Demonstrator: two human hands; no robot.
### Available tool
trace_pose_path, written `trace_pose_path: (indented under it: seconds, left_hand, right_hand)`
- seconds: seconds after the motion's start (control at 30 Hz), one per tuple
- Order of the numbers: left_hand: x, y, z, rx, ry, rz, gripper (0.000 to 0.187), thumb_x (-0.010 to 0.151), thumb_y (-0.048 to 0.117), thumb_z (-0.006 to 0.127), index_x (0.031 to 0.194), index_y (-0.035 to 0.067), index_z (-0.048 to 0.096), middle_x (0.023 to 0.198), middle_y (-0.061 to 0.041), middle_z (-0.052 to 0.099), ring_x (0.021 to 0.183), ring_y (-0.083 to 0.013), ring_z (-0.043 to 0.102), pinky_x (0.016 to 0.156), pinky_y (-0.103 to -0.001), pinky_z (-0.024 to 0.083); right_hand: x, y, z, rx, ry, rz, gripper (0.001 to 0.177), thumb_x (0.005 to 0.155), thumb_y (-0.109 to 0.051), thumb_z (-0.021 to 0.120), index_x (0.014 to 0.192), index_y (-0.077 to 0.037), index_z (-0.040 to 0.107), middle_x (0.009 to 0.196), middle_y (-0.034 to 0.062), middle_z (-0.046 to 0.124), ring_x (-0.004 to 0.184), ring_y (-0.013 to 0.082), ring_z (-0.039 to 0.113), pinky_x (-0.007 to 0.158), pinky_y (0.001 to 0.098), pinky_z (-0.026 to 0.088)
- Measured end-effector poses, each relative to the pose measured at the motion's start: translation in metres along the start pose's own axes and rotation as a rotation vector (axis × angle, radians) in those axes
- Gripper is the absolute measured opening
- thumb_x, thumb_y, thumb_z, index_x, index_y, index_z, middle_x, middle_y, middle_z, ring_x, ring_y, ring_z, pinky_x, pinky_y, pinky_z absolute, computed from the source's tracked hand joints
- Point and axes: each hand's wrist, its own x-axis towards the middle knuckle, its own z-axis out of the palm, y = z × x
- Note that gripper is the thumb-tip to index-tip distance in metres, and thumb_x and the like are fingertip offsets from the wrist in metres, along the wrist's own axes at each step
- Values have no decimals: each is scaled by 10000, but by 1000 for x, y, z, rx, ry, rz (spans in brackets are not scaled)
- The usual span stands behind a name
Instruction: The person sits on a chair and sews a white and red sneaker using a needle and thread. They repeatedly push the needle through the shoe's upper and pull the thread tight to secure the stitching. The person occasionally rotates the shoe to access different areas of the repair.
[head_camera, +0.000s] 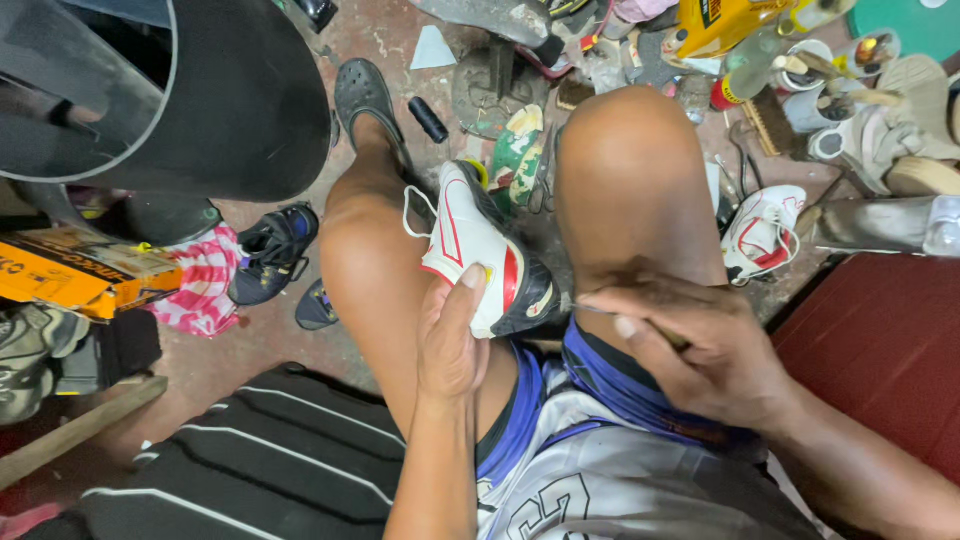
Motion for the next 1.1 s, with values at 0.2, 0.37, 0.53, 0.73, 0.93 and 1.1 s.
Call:
trace_pose_path:
  seconds: [0.2, 0.37, 0.53, 0.73, 0.93, 1.1]
  left_hand:
    - [2, 0, 12, 0, 44, -39, 278, 1067, 168, 596, 1264, -25, 636, 1148, -68, 716, 1040, -124, 663, 954, -321, 501]
    - [2, 3, 15, 79, 22, -8, 277, 1059, 184, 583, 1246, -10, 649, 1142, -50, 718, 1026, -111, 662, 951, -312, 504]
    - [2, 3, 19, 162, -10, -4, 267, 1086, 207, 563, 1208, -7, 665, 1097, -44, 721, 994, -103, 656, 930, -298, 500]
    - [0, 9, 37, 377, 8, 16, 289, 1089, 237, 552, 1070, -2, 713, 980, -17, 718, 890, -74, 622, 834, -289, 488]
    - [-3, 3, 61, 1012, 97, 206, 399, 1059, 285, 530, 840, -22, 660, 740, -145, 684, 700, -259, 658, 673, -415, 494]
    - [-9, -14, 65, 1168, 139, 328, 426, 1064, 289, 526, 764, -7, 591, 706, -223, 627, 688, -418, 621, 646, -516, 428]
  right_hand:
    - [15, -15, 11, -71, -1, -3, 323, 886, 27, 694, 1184, -91, 734, 785, 56, 622, 664, 167, 624, 600, 327, 501]
    - [18, -15, 10, -128, -11, -40, 383, 851, 36, 707, 1207, -105, 730, 810, 63, 628, 684, 192, 637, 621, 343, 517]
    - [13, -11, 9, -172, -12, -19, 405, 828, 23, 723, 1208, -120, 731, 897, 84, 676, 765, 217, 700, 669, 348, 569]
    - [11, -16, -3, -282, -84, 32, 433, 805, 15, 676, 1213, -119, 726, 998, 99, 728, 814, 272, 733, 662, 366, 586]
    - [10, -26, -19, -398, -131, 99, 374, 807, -31, 682, 1169, -110, 732, 981, 85, 740, 728, 287, 717, 580, 380, 559]
    - [11, -34, -25, -498, -169, 126, 336, 794, -45, 691, 1122, -97, 740, 863, 82, 716, 659, 306, 699, 518, 411, 531]
